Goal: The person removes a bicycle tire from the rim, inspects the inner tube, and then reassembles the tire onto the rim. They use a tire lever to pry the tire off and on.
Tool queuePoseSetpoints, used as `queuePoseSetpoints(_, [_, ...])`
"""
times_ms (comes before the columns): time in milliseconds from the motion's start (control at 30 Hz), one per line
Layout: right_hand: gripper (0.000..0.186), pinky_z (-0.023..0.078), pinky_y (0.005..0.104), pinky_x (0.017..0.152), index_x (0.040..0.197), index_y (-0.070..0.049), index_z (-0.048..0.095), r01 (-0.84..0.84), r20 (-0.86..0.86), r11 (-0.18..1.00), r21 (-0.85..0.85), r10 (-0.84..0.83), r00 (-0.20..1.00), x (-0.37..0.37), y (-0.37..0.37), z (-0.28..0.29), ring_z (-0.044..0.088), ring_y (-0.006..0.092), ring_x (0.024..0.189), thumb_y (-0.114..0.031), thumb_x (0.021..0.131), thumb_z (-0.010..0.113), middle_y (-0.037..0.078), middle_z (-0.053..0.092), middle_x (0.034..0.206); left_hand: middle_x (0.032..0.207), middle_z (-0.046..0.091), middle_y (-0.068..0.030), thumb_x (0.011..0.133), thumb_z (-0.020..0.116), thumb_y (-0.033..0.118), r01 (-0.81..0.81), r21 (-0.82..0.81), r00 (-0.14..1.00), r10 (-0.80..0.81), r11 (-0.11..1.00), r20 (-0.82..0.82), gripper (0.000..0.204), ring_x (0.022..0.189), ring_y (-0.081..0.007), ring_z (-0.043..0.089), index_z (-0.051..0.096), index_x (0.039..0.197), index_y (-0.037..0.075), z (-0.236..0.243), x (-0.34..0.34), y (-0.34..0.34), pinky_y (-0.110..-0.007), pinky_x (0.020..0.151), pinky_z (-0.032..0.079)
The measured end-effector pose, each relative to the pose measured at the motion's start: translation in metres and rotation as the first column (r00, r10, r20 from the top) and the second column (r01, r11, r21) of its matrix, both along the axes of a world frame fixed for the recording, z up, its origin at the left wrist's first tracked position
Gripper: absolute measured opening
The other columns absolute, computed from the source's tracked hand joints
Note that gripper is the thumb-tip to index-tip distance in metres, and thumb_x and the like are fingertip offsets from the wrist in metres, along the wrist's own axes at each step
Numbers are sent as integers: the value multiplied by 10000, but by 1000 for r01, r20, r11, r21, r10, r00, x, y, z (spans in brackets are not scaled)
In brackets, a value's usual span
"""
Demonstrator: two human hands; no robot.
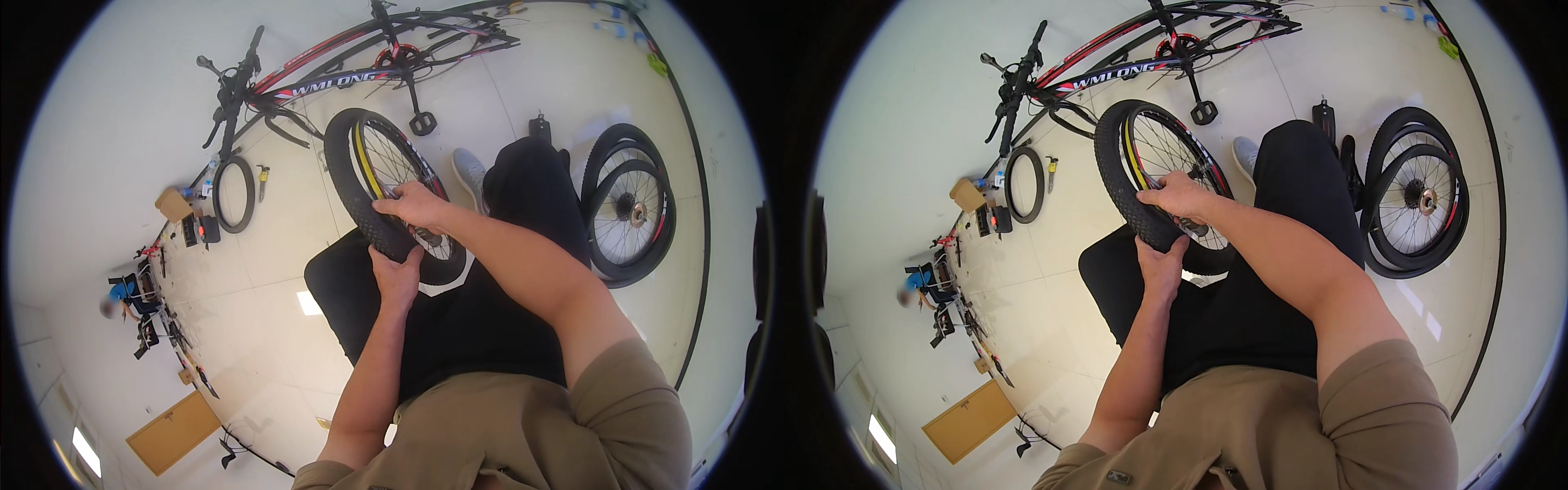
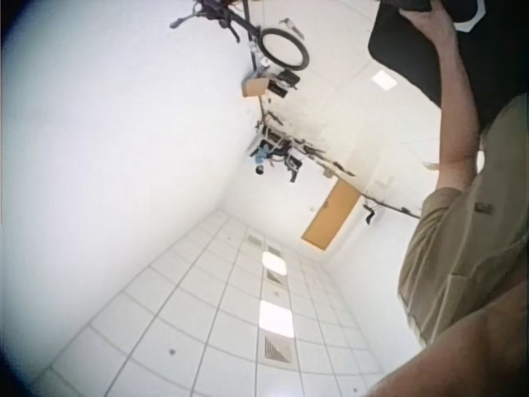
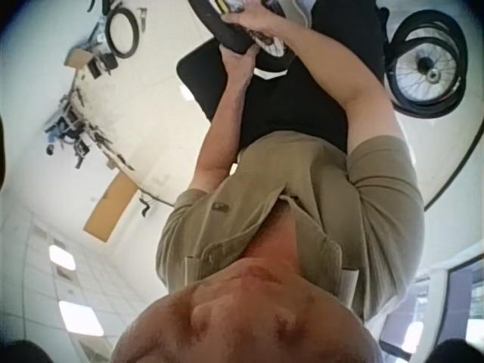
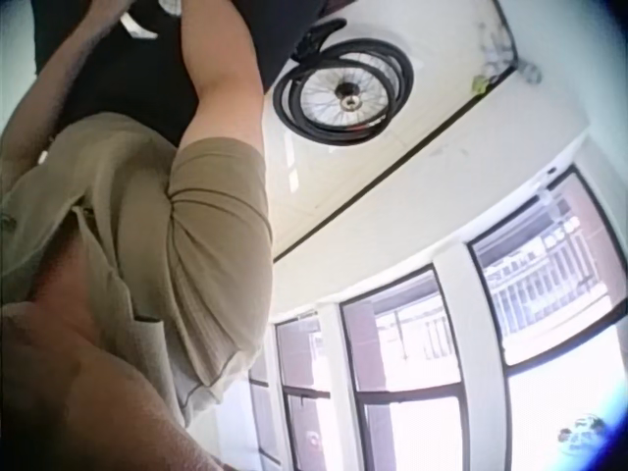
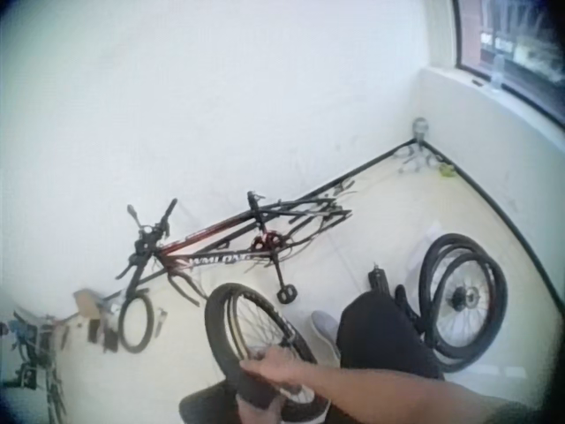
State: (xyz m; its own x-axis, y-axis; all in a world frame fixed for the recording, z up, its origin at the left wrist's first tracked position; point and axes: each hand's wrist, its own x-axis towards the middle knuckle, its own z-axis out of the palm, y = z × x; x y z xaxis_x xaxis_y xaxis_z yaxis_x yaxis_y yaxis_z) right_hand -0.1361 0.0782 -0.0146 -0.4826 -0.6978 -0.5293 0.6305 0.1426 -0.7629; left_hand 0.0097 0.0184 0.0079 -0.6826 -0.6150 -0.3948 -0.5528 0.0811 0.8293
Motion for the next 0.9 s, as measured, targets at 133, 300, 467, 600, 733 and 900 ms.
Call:
queuePoseSetpoints(133, [421, 432, 317, 477, 1023, 47, 711, -6, -19, 1000, 21, 6, 1000, 0, -2, -6, 577, 161, 592, -342, 869, 759, 86, 653, 774, 1182, 586, -102, 797, 765, 0, -5, 36, 999, 6, 999, -35, 594, 1064, -183, 602, 426, 1285, 0, 1, -1, 2, -318, 956, 490])
queuePoseSetpoints(300, [437, 431, 319, 469, 1046, 33, 698, 71, 45, 997, 13, -72, 996, 2, 0, -2, 567, 164, 568, -354, 856, 770, 70, 634, 743, 1197, 585, -105, 790, 756, -21, -32, 85, 997, 37, 996, -67, 602, 1072, -190, 604, 424, 1291, 2, 2, -2, 0, -323, 969, 486])
queuePoseSetpoints(467, [417, 429, 314, 460, 970, 19, 683, 209, -72, 967, 143, -200, 977, 4, 5, 2, 557, 153, 551, -368, 838, 766, 55, 618, 707, 1180, 601, -103, 784, 746, -34, 30, 30, 999, -29, 999, -38, 591, 1058, -198, 614, 437, 1287, -1, -5, -4, -26, -328, 963, 490])
queuePoseSetpoints(600, [398, 430, 306, 460, 907, 10, 669, 99, -37, 990, 96, -96, 995, 9, 15, -9, 553, 140, 547, -374, 838, 750, 46, 611, 697, 1146, 622, -102, 774, 744, -43, 11, -1, 999, -11, 1000, -41, 562, 1021, -193, 628, 467, 1261, -5, 5, -5, -26, -325, 932, 507])
queuePoseSetpoints(733, [431, 435, 314, 481, 1080, -6, 701, -53, -46, 997, 52, 56, 997, 26, 19, -6, 549, 145, 586, -395, 893, 705, 57, 610, 761, 1104, 639, -100, 752, 744, -49, -14, 16, 995, 15, 1000, -94, 534, 961, -176, 646, 494, 1222, -6, 1, 1, -27, -314, 873, 532])
queuePoseSetpoints(900, [361, 462, 324, 559, 1088, -30, 687, -81, 109, 996, 25, 78, 991, 25, 27, 2, 565, 154, 705, -358, 937, 696, 54, 634, 890, 1057, 656, -97, 755, 763, -10, 27, 78, 987, -14, 997, -162, 525, 909, -182, 661, 504, 1211, 1, 1, 2, -24, -321, 822, 554])
